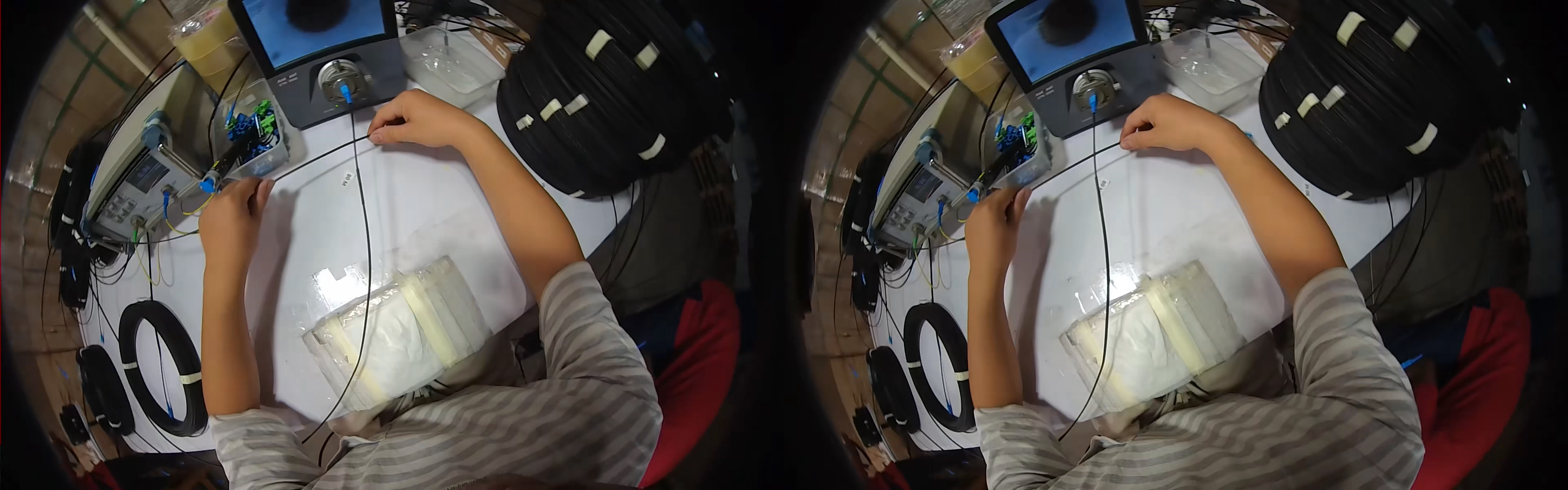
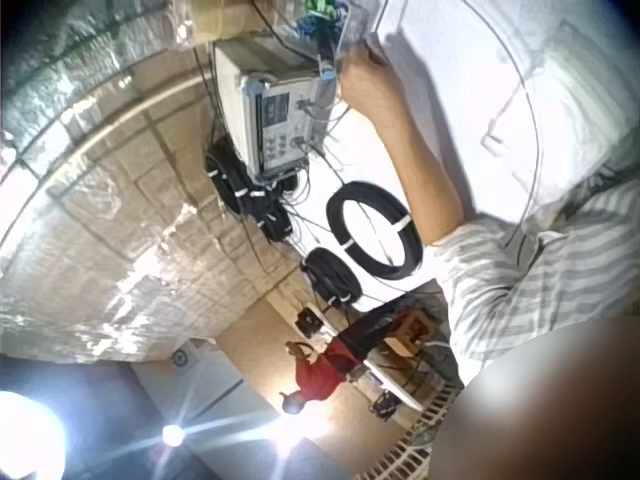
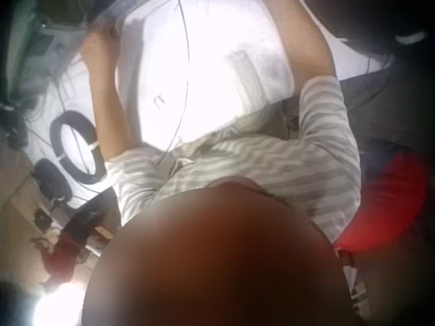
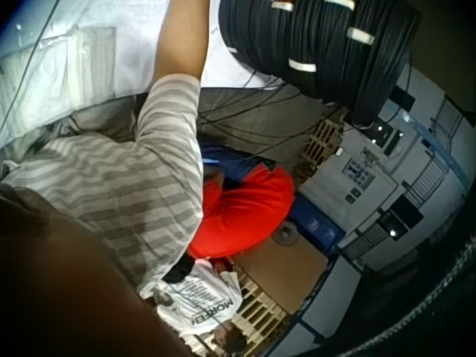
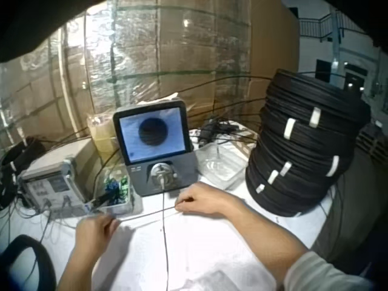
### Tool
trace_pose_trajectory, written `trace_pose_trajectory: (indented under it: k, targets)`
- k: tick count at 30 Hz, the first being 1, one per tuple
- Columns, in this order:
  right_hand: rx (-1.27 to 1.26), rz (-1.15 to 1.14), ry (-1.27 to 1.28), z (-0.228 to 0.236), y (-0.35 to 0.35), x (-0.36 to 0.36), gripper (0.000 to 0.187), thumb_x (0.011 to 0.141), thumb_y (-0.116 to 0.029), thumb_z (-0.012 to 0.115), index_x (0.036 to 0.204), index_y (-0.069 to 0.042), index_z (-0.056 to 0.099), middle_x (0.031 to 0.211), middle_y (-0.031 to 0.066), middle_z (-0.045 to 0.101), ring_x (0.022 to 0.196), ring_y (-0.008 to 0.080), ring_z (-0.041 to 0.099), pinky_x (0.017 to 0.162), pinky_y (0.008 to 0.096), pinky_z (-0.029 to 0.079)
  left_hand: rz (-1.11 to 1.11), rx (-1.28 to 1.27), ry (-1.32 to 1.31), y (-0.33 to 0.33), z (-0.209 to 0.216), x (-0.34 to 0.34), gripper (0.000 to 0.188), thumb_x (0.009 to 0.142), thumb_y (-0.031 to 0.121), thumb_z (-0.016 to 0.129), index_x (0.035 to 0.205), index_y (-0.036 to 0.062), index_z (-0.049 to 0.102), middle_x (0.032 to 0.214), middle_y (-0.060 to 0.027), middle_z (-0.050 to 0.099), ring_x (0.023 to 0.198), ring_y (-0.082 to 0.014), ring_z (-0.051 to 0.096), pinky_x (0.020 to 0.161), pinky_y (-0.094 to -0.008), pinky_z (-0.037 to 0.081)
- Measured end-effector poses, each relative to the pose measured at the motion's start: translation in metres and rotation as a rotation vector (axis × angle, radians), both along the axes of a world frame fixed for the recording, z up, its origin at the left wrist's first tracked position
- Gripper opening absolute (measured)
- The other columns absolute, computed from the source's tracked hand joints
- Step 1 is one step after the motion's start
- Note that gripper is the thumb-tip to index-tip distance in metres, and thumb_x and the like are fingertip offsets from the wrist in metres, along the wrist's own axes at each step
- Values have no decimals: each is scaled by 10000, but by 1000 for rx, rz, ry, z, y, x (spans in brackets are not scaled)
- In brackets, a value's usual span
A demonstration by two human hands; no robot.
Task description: The recorder is inspecting optical fiber connectors using a specialized digital microscope and display, cleaning the connectors and checking the end-face quality.
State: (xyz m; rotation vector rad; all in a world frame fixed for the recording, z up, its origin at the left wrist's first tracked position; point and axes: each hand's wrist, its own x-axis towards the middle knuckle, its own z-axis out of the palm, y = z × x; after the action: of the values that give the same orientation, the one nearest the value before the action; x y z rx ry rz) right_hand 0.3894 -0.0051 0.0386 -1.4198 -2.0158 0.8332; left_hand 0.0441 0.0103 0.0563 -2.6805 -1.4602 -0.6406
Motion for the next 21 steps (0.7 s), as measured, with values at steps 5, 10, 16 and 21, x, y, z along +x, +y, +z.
trace_pose_trajectory:
  k: [5, 10, 16, 21]
  targets:
    - [212, 29, 20, -8, -1, -33, 255, 934, -244, 736, 1062, -27, 770, 966, 135, 767, 905, 264, 724, 831, 366, 551, -143, -151, -84, -10, -16, 15, 277, 968, 312, 689, 1141, 101, 735, 995, -113, 741, 809, -287, 744, 702, -401, 570]
    - [198, 97, -63, -16, -7, -70, 257, 935, -270, 732, 1087, -66, 766, 991, 133, 764, 924, 295, 722, 840, 382, 554, -222, -90, -86, -15, -22, 38, 199, 956, 269, 684, 1102, 149, 745, 995, -99, 749, 758, -351, 706, 674, -461, 554]
    - [-66, 59, 112, -16, 3, -23, 329, 975, -212, 713, 1243, -20, 721, 1017, 94, 751, 902, 137, 700, 825, 297, 576, -21, 66, -27, -20, -3, 14, 134, 961, 243, 672, 1000, 133, 739, 809, -139, 729, 718, -369, 693, 632, -475, 534]
    - [-435, -166, 557, -12, -2, -2, 259, 985, -171, 721, 1163, 16, 738, 929, 39, 707, 775, 84, 621, 667, 234, 515, 83, 33, -66, -32, 45, -15, 153, 953, 237, 688, 1020, 118, 757, 790, -158, 714, 708, -363, 692, 637, -443, 527]
